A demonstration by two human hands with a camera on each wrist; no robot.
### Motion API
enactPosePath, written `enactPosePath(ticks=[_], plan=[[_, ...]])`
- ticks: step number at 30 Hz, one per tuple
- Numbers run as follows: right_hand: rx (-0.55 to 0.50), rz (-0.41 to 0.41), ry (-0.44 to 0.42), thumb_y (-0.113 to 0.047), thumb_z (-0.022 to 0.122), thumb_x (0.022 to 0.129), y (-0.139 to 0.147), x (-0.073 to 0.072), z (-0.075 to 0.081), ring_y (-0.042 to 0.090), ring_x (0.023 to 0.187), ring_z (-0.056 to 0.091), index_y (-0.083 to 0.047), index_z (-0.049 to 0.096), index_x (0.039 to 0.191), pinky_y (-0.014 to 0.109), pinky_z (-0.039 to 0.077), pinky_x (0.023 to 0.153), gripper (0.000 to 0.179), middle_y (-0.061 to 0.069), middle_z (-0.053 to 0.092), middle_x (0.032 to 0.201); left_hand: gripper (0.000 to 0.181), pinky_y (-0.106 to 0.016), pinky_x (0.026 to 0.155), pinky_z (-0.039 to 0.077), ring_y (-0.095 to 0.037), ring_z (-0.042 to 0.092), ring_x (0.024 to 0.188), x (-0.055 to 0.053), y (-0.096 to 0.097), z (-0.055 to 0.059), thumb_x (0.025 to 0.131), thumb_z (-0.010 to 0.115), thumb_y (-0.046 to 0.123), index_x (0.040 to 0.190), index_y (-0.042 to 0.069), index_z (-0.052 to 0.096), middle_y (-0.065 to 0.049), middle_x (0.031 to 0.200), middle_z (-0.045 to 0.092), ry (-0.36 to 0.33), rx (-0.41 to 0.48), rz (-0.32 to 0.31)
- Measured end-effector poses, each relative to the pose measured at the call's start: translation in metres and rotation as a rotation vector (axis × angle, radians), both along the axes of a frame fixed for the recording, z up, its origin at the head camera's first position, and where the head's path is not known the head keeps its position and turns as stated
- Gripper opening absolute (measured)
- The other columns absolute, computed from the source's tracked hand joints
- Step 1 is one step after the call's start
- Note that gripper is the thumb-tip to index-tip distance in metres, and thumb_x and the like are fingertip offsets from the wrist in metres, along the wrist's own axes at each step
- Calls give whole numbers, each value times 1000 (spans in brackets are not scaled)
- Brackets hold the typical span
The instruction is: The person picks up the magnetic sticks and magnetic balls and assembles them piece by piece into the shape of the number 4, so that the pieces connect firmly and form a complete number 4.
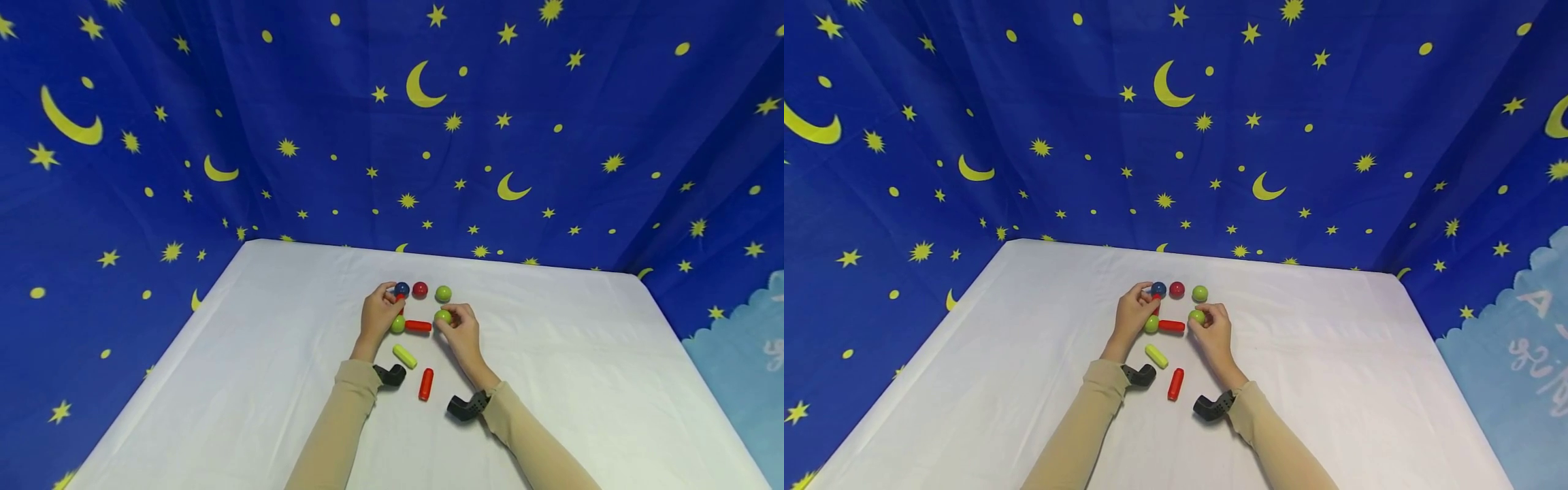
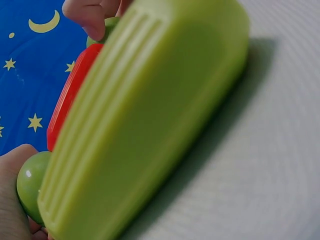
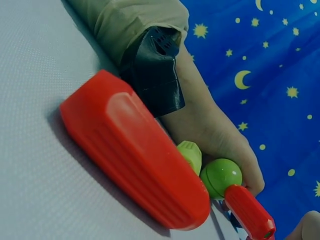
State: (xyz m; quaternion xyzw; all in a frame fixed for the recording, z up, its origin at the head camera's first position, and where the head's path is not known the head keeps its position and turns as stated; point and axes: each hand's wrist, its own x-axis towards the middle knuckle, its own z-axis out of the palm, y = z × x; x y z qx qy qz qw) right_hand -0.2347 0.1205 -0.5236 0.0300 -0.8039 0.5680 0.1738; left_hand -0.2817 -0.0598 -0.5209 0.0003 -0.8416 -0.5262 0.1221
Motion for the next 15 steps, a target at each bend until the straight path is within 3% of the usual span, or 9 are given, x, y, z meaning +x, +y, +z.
enactPosePath(ticks=[15], plan=[[56, 66, -13, -2, 67, 71, -1, 2, 1, 12, 73, 45, 0, 59, 93, 17, 38, 64, 23, 13, 54, 88, 40, -20, 59, 42, -10, 52, 62, 1, 1, 0, 79, 70, 15, 117, 9, 65, -6, 76, 64, -8, -1, 13]])
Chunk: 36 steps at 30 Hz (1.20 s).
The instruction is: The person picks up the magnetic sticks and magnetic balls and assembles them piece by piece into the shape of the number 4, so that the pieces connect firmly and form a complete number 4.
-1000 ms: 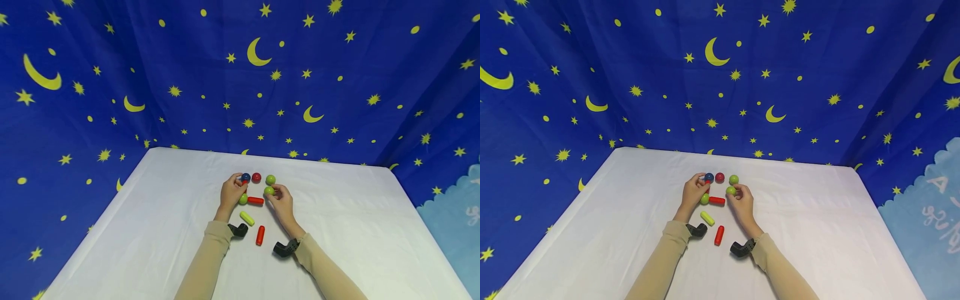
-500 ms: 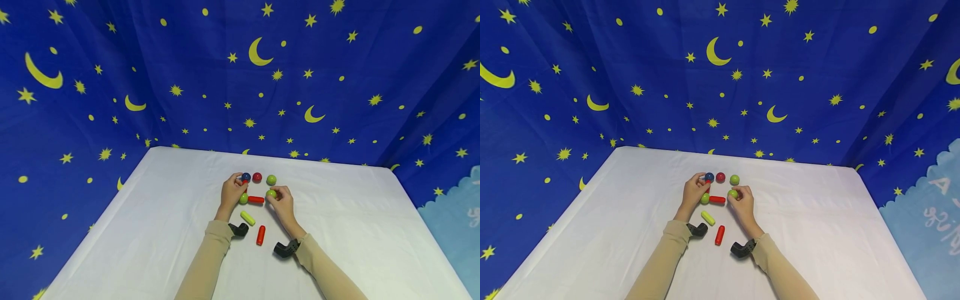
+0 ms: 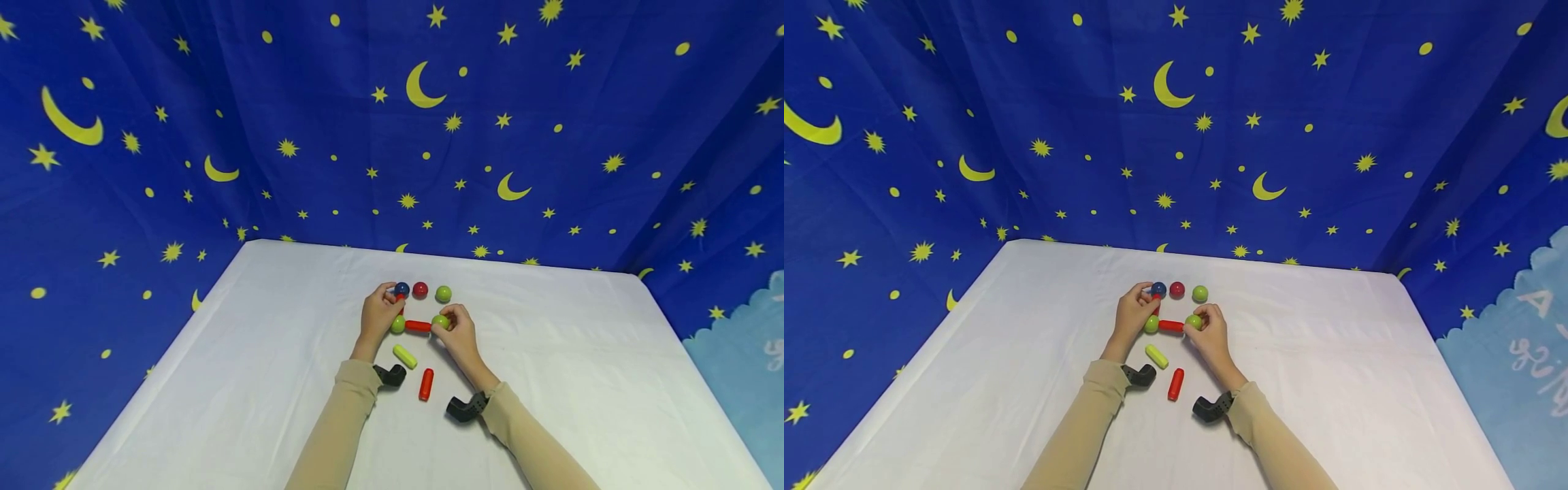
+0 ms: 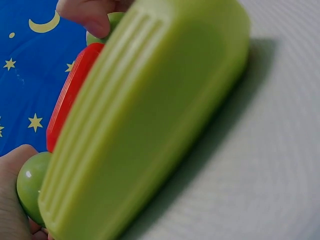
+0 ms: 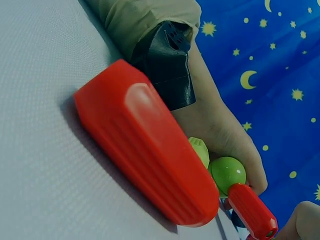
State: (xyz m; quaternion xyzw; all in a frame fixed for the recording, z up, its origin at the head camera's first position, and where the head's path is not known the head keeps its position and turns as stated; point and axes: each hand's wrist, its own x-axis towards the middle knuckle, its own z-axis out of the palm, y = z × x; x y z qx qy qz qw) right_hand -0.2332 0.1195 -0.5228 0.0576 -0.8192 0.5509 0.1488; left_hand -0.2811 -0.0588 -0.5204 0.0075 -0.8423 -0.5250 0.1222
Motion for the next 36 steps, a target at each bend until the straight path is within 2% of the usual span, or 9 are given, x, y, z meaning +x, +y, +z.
enactPosePath(ticks=[6, 15, 23, 32, 36], plan=[[37, 14, 4, -4, 67, 71, 0, 1, 0, 11, 74, 44, 0, 60, 95, 20, 39, 66, 25, 10, 53, 89, 40, -20, 58, 42, -9, 51, 61, 0, 0, 0, 79, 70, 15, 117, 8, 65, -6, 76, 63, 12, -4, 1], [67, 46, 21, -3, 68, 70, 2, 4, -1, 10, 75, 45, -1, 64, 94, 18, 39, 67, 25, 9, 51, 90, 40, -21, 59, 42, -10, 51, 61, -1, 1, 0, 79, 70, 15, 118, 8, 64, -7, 77, 63, 18, 5, -6], [110, 88, 57, 0, 68, 69, 3, 7, -2, 13, 76, 45, -1, 64, 95, 17, 37, 66, 27, 11, 51, 89, 40, -20, 59, 42, -10, 52, 63, -1, 0, -1, 80, 71, 15, 119, 10, 64, -7, 78, 64, -3, -9, 6], [78, 56, 32, 1, 70, 70, 4, 11, -3, 15, 79, 48, -1, 65, 101, 19, 41, 70, 32, 11, 53, 94, 39, -22, 60, 42, -10, 51, 63, -1, -1, -3, 80, 71, 15, 118, 10, 64, -7, 78, 63, 6, 3, -8], [62, 58, 58, 4, 72, 69, 4, 13, -3, 17, 79, 50, 0, 66, 101, 18, 41, 69, 33, 12, 54, 95, 39, -21, 59, 42, -10, 51, 62, -1, -1, -2, 80, 71, 15, 118, 10, 64, -7, 78, 63, 14, 5, -9]])
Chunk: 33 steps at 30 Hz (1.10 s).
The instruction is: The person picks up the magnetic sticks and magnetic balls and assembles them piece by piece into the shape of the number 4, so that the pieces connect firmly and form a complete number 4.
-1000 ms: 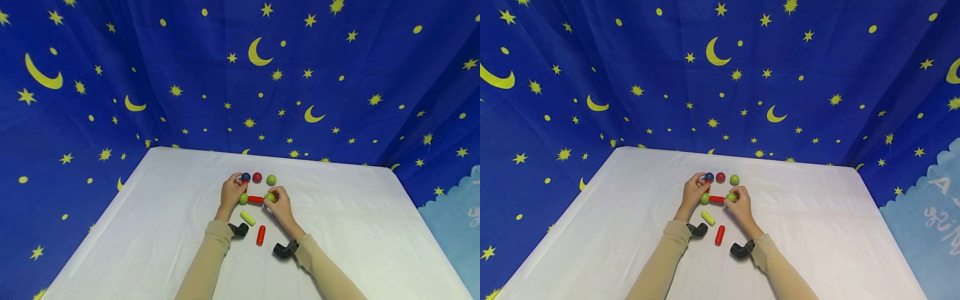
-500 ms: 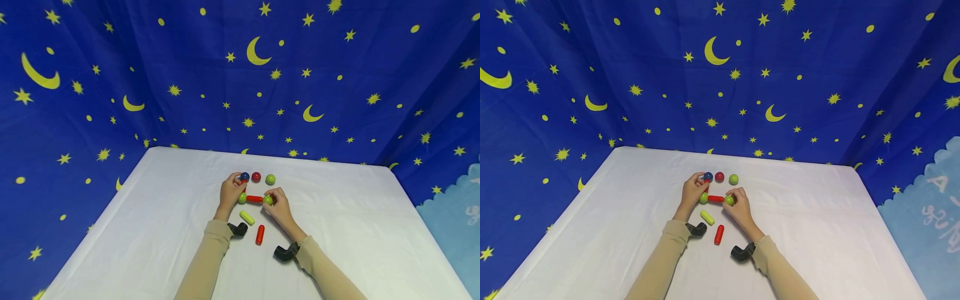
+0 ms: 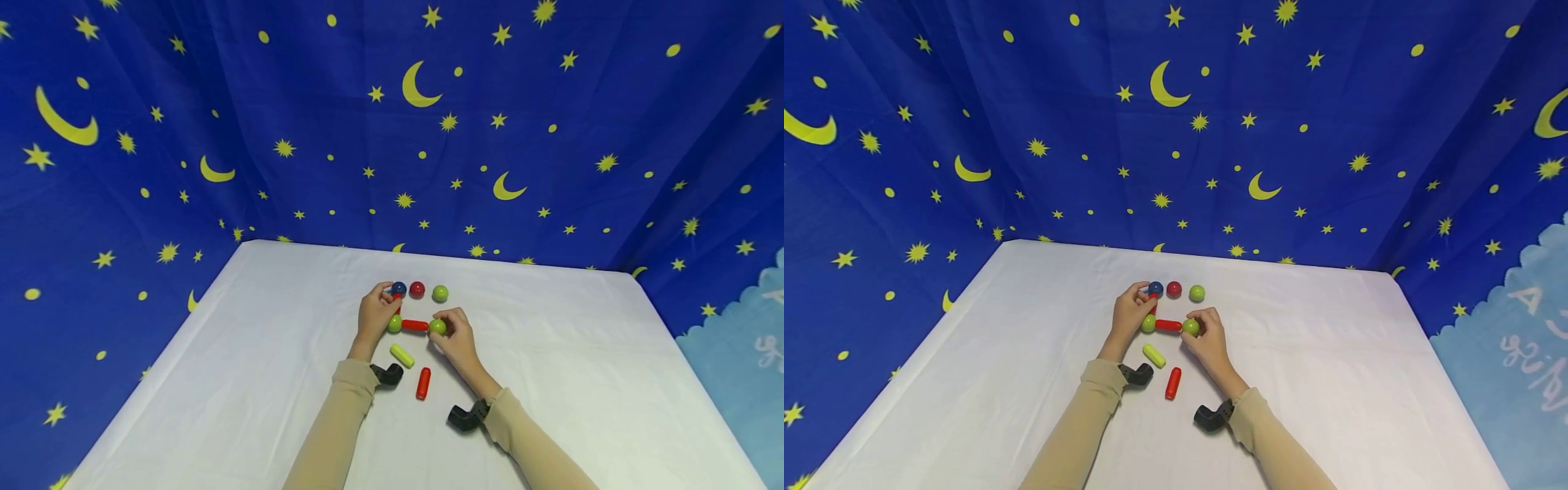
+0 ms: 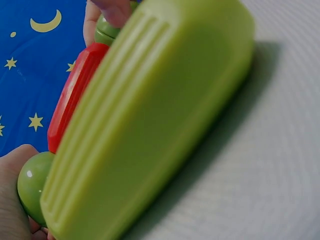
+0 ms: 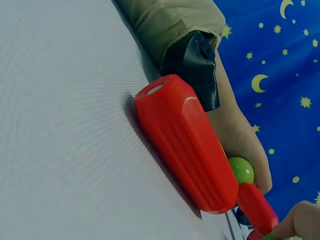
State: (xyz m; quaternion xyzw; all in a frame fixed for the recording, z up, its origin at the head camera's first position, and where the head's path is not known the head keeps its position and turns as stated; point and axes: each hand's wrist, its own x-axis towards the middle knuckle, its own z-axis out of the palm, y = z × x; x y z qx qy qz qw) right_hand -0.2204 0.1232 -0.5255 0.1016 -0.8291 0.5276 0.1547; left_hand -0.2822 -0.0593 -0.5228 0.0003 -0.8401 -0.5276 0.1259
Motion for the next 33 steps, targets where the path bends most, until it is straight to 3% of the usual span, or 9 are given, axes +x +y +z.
enactPosePath(ticks=[5, 16, 27, 33], plan=[[-22, 12, 43, 6, 73, 68, -1, 1, -1, 24, 78, 51, 1, 66, 101, 20, 41, 67, 34, 16, 54, 96, 40, -20, 59, 42, -10, 51, 62, -1, 0, 0, 79, 71, 14, 118, 10, 64, -7, 77, 63, -3, -8, 5], [35, 24, -34, 1, 69, 70, 0, 0, 1, 13, 79, 46, 0, 65, 102, 18, 39, 70, 32, 10, 52, 93, 40, -21, 59, 42, -10, 52, 62, 0, 1, 1, 79, 72, 15, 118, 11, 64, -7, 77, 63, -13, -10, 11], [63, 16, -49, -1, 69, 71, -1, 2, 1, 13, 81, 46, -1, 65, 102, 19, 40, 71, 31, 10, 52, 95, 39, -21, 59, 42, -10, 52, 63, 1, 0, 1, 79, 71, 15, 117, 11, 65, -6, 77, 63, -21, -10, 24], [57, 24, -17, 0, 69, 71, 0, 6, 2, 17, 85, 50, 0, 63, 106, 20, 42, 73, 36, 12, 51, 98, 39, -21, 59, 42, -10, 52, 62, 0, 1, 2, 79, 71, 15, 117, 10, 65, -6, 77, 64, -19, -9, 19]])
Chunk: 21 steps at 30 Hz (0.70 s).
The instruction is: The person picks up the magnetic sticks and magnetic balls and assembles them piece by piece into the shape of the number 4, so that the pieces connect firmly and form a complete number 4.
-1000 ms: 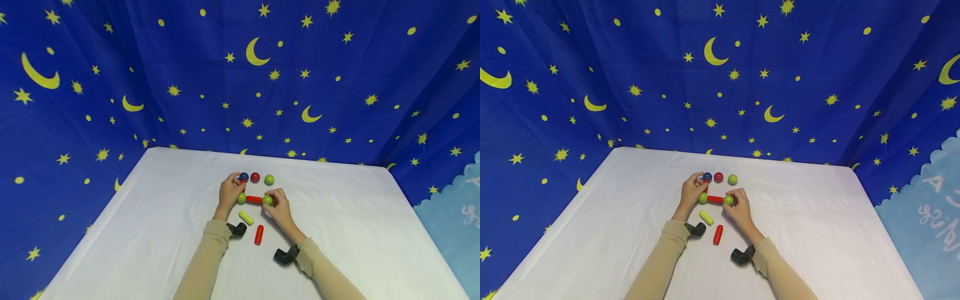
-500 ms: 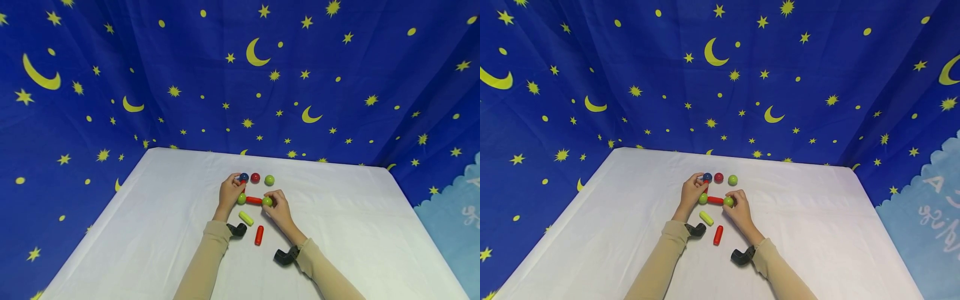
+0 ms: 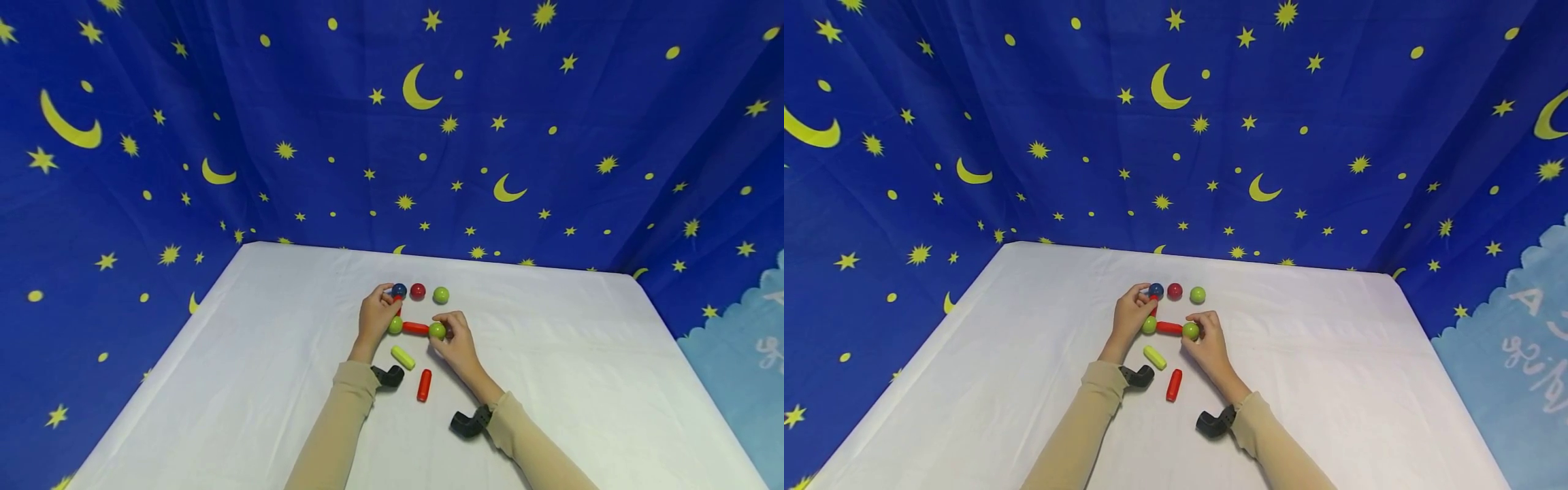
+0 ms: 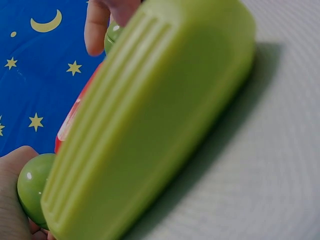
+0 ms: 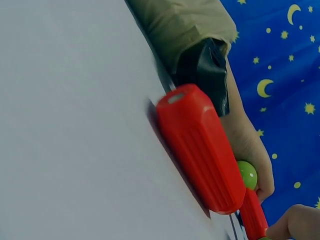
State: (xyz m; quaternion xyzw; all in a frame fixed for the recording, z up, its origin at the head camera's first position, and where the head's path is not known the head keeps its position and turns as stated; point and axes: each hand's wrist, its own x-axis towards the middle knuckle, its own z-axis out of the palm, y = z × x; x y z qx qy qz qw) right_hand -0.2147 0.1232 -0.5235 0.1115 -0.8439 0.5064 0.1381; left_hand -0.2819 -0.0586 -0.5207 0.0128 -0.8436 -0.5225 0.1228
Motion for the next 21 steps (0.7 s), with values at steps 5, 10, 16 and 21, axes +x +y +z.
enactPosePath(ticks=[5, 10, 16, 21], plan=[[-33, -31, 52, 1, 70, 71, 3, 6, 0, 24, 88, 53, 2, 63, 107, 23, 43, 76, 36, 13, 54, 100, 39, -21, 59, 42, -10, 52, 62, 0, 0, 1, 80, 70, 15, 118, 10, 65, -6, 77, 64, 2, -1, -2], [-47, -52, 79, 2, 70, 71, 5, 10, 0, 26, 91, 55, 0, 63, 105, 25, 44, 77, 34, 12, 56, 100, 39, -21, 59, 42, -11, 52, 63, 0, 0, 1, 80, 71, 15, 118, 10, 65, -6, 77, 64, 10, -4, 1], [-66, -49, 59, 9, 71, 71, 6, 16, 2, 31, 92, 55, 2, 64, 103, 29, 47, 77, 33, 16, 57, 102, 39, -22, 60, 42, -11, 53, 63, 1, 0, 1, 80, 71, 16, 118, 10, 65, -6, 77, 64, 5, 4, -2], [-76, -35, 84, 11, 67, 72, 2, 34, 25, 38, 90, 54, 10, 62, 101, 30, 49, 75, 29, 24, 56, 99, 39, -22, 60, 42, -11, 52, 63, 0, 0, 0, 80, 71, 16, 118, 11, 65, -6, 77, 64, 2, 1, 0]])
